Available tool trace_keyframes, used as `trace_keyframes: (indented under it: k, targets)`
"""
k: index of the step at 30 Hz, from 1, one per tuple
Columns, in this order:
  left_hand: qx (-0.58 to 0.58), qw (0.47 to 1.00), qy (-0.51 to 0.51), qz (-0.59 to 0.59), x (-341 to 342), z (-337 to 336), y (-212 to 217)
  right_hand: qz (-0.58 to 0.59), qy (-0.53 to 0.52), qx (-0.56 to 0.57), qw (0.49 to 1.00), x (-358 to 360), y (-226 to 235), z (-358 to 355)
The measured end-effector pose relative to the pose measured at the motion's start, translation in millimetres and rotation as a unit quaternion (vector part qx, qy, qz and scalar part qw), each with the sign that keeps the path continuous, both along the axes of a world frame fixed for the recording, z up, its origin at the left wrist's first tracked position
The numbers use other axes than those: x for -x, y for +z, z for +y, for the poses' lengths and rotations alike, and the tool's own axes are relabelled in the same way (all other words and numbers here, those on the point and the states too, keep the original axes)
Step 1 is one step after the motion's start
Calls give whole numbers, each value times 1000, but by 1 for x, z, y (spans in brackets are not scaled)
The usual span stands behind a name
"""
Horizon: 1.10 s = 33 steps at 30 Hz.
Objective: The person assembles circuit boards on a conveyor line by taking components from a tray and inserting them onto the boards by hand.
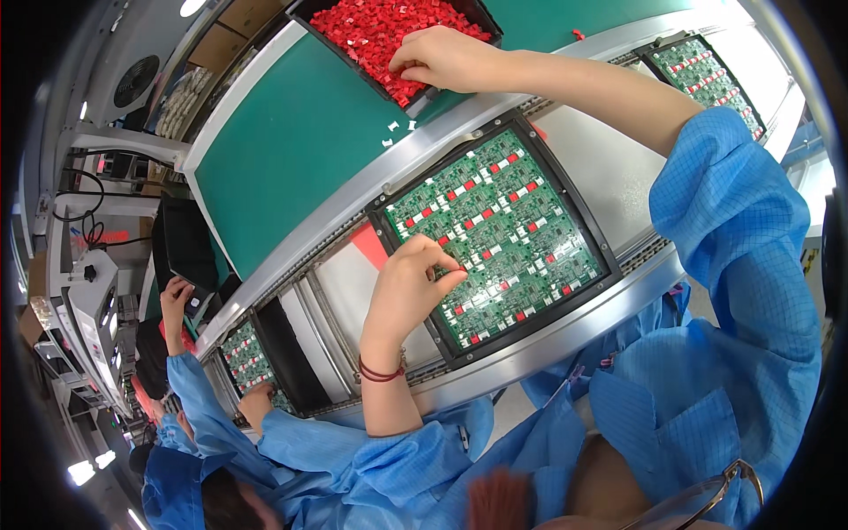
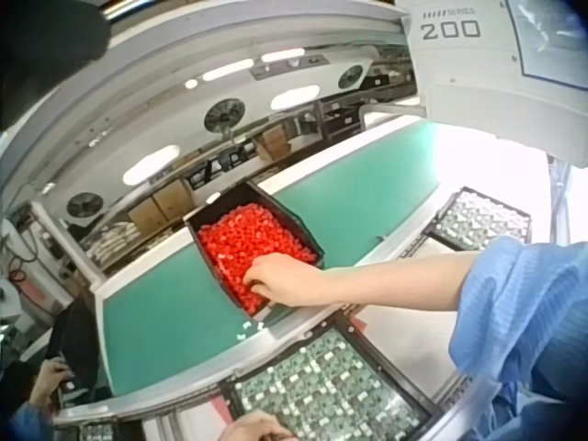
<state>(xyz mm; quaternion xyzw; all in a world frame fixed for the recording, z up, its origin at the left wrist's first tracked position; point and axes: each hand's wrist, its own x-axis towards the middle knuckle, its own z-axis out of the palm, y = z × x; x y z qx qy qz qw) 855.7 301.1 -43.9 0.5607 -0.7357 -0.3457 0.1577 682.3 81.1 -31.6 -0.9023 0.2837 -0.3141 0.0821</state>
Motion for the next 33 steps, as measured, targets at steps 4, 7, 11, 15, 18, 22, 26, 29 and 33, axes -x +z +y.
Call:
trace_keyframes:
  k: [4,7,11,15,18,22,26,29,33]
  targets:
    - [28,998,-35,34,-8,-3,-4,-14,4,-63,998,-3,2,-8]
    - [90,995,-31,44,-6,1,0,-18,-5,-92,996,-5,4,-5]
    - [131,990,49,27,-6,6,4,-71,15,-60,996,-5,3,-2]
    - [217,970,110,11,-15,2,-5,-108,4,-108,988,7,13,7]
    - [272,949,158,20,-23,-1,-16,-175,15,-236,956,13,25,37]
    - [331,927,172,49,0,-32,-13,-89,52,-538,836,79,11,108]
    - [432,897,92,0,21,-59,20,-102,61,-723,681,114,-9,150]
    - [486,873,15,-26,52,-98,39,-195,37,-786,585,129,-7,153]
    - [553,811,67,-177,61,-149,25,-283,17,-770,571,138,-12,152]
